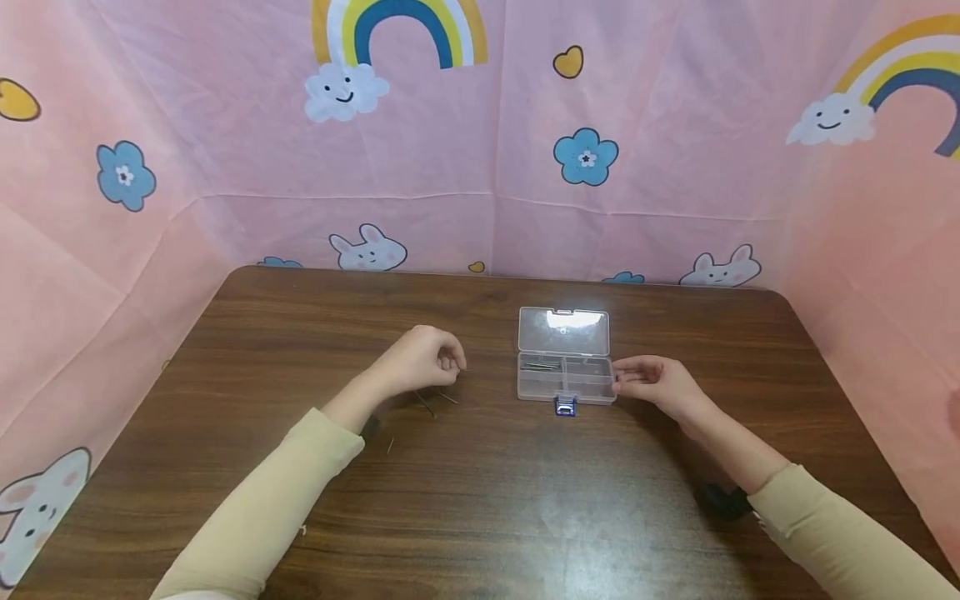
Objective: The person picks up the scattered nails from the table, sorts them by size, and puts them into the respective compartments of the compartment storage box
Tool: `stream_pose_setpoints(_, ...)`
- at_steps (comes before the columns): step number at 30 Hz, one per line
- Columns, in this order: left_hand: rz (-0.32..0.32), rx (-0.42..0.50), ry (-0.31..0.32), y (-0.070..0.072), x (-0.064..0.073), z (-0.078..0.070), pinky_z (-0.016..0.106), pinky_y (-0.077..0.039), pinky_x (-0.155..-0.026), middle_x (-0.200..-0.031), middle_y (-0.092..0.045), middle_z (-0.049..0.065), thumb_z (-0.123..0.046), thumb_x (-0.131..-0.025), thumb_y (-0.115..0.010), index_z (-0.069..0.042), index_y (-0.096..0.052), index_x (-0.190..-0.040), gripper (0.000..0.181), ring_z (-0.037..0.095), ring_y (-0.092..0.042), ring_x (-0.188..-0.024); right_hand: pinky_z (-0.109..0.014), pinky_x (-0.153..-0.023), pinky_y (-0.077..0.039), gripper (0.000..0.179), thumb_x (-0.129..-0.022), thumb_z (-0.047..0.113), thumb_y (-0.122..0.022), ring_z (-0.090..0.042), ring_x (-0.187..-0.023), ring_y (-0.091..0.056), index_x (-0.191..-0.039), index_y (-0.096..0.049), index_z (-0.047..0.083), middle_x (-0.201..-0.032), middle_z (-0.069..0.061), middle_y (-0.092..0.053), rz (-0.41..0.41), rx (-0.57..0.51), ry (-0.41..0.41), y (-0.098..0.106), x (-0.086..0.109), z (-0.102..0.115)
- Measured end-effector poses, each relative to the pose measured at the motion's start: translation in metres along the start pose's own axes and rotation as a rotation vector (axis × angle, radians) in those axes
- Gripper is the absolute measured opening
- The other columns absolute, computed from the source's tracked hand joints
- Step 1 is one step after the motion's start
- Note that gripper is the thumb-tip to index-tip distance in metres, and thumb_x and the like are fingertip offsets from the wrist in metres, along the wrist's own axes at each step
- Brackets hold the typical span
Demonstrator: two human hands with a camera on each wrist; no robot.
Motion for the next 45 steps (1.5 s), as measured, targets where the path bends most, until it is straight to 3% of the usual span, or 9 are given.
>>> stream_pose_setpoints(6, -0.076, 0.013, 0.047, -0.003, -0.002, -0.009, 0.026, -0.056, -0.072, -0.082, -0.076, 0.003, 0.001, -0.082, -0.073, -0.007, -0.079, -0.090, 0.012, 0.011, -0.064, -0.074, -0.024, -0.096, -0.051, 0.050, -0.099, 0.027, -0.078, -0.004, -0.100, -0.068, -0.138, -0.065, -0.002, -0.124, -0.015, -0.076, -0.001, 0.005, -0.007, -0.001, 0.000, -0.002)
stream_pose_setpoints(12, -0.109, 0.002, 0.042, -0.009, -0.011, -0.014, 0.024, -0.053, -0.071, -0.080, -0.075, 0.001, 0.000, -0.083, -0.073, -0.008, -0.079, -0.088, 0.011, 0.010, -0.061, -0.072, -0.033, -0.103, -0.053, 0.049, -0.100, 0.027, -0.076, -0.005, -0.101, -0.069, -0.138, -0.066, -0.002, -0.126, -0.016, -0.076, 0.000, 0.009, -0.011, 0.000, 0.000, -0.001)
stream_pose_setpoints(20, -0.104, 0.004, -0.001, -0.016, -0.028, -0.035, 0.022, -0.051, -0.070, -0.080, -0.075, 0.001, 0.000, -0.082, -0.071, -0.009, -0.079, -0.086, 0.013, 0.009, -0.060, -0.071, -0.028, -0.101, -0.053, 0.050, -0.099, 0.028, -0.077, -0.002, -0.101, -0.068, -0.138, -0.065, -0.001, -0.126, -0.015, -0.076, 0.004, 0.007, -0.014, 0.001, -0.001, 0.000)
stream_pose_setpoints(28, -0.085, 0.010, -0.042, -0.025, -0.046, -0.054, 0.020, -0.055, -0.072, -0.084, -0.076, 0.003, 0.002, -0.083, -0.072, -0.007, -0.079, -0.088, 0.012, 0.010, -0.065, -0.075, -0.037, -0.106, -0.053, 0.051, -0.099, 0.029, -0.077, -0.002, -0.101, -0.068, -0.139, -0.065, 0.000, -0.127, -0.015, -0.076, 0.003, 0.013, -0.023, 0.000, -0.001, -0.001)
stream_pose_setpoints(35, -0.063, -0.019, -0.093, -0.033, -0.062, -0.063, 0.017, -0.051, -0.069, -0.083, -0.076, 0.001, 0.001, -0.085, -0.071, -0.007, -0.080, -0.088, 0.012, 0.008, -0.061, -0.072, -0.040, -0.108, -0.053, 0.051, -0.099, 0.028, -0.077, -0.004, -0.102, -0.069, -0.139, -0.065, -0.001, -0.127, -0.015, -0.076, 0.004, 0.010, -0.019, 0.000, 0.000, 0.000)
stream_pose_setpoints(45, -0.025, -0.078, -0.114, -0.045, -0.077, -0.069, 0.017, -0.048, -0.070, -0.089, -0.079, 0.002, 0.003, -0.087, -0.069, -0.008, -0.080, -0.089, 0.015, 0.009, -0.059, -0.073, -0.032, -0.102, -0.053, 0.050, -0.099, 0.028, -0.077, -0.004, -0.101, -0.068, -0.139, -0.065, -0.001, -0.126, -0.016, -0.076, 0.001, 0.019, -0.012, 0.000, 0.001, 0.000)
Point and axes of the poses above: each hand's wrist, its own x-axis away from the middle knuckle, its own y-axis out of the back of the hand, z = x × y, the point moved 1 cm from there along -x, towards the middle knuckle
